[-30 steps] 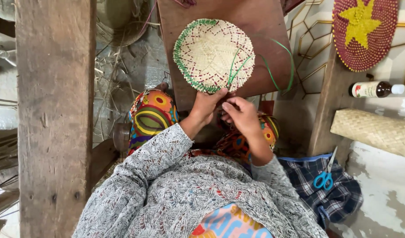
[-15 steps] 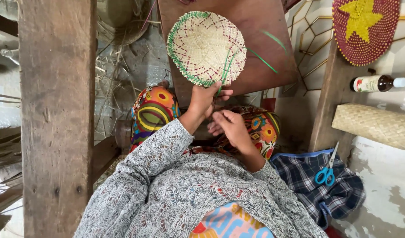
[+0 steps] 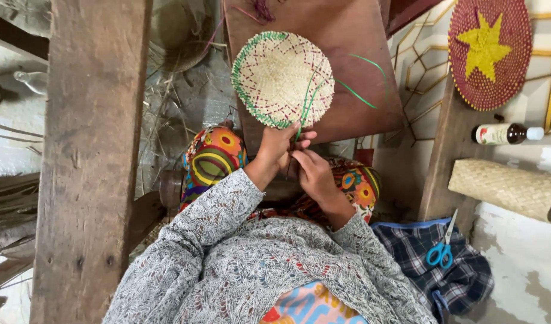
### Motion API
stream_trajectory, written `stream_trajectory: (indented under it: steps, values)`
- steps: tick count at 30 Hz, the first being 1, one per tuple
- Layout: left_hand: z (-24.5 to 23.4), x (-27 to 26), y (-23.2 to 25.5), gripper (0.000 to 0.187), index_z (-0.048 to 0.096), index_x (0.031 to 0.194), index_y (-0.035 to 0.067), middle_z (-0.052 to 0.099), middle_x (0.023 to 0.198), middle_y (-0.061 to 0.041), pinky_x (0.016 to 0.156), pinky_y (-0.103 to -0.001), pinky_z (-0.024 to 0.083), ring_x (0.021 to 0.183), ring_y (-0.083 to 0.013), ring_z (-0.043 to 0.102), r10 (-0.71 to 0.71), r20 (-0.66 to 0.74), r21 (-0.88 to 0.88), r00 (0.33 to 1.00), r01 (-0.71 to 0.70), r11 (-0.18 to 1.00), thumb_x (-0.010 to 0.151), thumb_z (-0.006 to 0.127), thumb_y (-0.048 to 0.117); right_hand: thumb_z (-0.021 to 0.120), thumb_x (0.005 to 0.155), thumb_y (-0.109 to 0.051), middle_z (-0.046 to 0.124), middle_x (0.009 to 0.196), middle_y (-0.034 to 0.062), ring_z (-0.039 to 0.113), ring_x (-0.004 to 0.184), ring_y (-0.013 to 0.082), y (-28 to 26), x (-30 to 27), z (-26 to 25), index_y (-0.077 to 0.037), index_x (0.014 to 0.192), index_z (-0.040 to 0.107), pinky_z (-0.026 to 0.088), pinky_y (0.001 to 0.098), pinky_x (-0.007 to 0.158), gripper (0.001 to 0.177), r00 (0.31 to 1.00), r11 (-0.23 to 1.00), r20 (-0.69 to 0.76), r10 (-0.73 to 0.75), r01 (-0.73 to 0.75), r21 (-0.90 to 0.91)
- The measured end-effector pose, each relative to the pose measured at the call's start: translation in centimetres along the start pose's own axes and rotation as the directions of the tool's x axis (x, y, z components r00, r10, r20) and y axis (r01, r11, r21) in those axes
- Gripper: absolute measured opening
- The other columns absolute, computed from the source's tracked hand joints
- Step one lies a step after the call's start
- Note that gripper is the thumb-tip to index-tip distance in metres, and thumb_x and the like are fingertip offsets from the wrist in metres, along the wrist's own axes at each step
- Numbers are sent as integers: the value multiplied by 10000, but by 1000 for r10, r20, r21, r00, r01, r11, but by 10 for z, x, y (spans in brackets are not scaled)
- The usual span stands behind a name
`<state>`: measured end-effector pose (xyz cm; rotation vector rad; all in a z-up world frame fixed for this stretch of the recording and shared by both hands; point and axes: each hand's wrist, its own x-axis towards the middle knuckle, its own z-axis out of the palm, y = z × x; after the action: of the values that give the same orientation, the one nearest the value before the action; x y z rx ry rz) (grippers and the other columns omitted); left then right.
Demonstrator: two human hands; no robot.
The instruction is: A person is weaving a green decorative edge onto a circular woven fan base using their hands.
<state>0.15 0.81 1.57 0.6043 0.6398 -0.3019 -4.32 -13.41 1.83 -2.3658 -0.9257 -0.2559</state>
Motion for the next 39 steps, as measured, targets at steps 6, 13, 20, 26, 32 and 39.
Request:
stream_trajectory:
  steps: [6,13,20,26,32,39]
  values:
    - [-16,32,-12,345,599,1131,-129,751,970,-288,542,-332,654,709,-272,773,-97,110,-45,989,103,994,1033,574,201,657,955,-50,623,1010,59,657,817,245,-8,30,-18,-164,1132,774,597,385,719,240,928,917,-176,-330,270,-295]
    - [-25,49,-24,394,647,1135,-107,766,935,-239,535,-341,653,688,-287,769,-156,108,-45,982,162,986,1040,538,259,635,995,-41,677,1059,89,690,864,238,-14,49,-32,-106,1107,776,633,371,762,192,867,866,-204,-454,377,-328]
    - [-9,19,-8,355,668,1052,-97,751,824,-203,492,-444,631,600,-280,746,-149,6,-80,989,149,986,953,665,244,683,953,-24,722,1049,128,698,801,279,-8,48,-25,-73,1116,743,631,364,663,180,890,917,-262,-372,310,-249]
    - [16,-3,4,241,648,943,-101,718,764,-234,471,-423,604,564,-265,725,-9,-110,-36,994,5,999,864,780,86,691,930,33,696,1011,139,686,781,300,-19,56,-32,-55,1075,709,634,373,629,170,903,927,-254,-347,290,-236]
    - [16,-1,4,298,658,780,-108,641,605,-205,407,-403,556,461,-249,662,92,-193,45,977,-85,995,769,885,85,698,935,14,701,1027,123,695,807,309,-22,59,-33,-65,1008,732,635,388,662,113,897,939,-301,-325,268,-216]
    - [26,-16,14,276,642,795,-123,646,651,-223,495,-435,601,539,-300,709,111,-203,-8,973,-115,993,735,882,1,700,941,6,702,937,101,715,760,294,-25,60,-28,-85,993,737,633,388,656,111,899,956,-333,-285,239,-173]
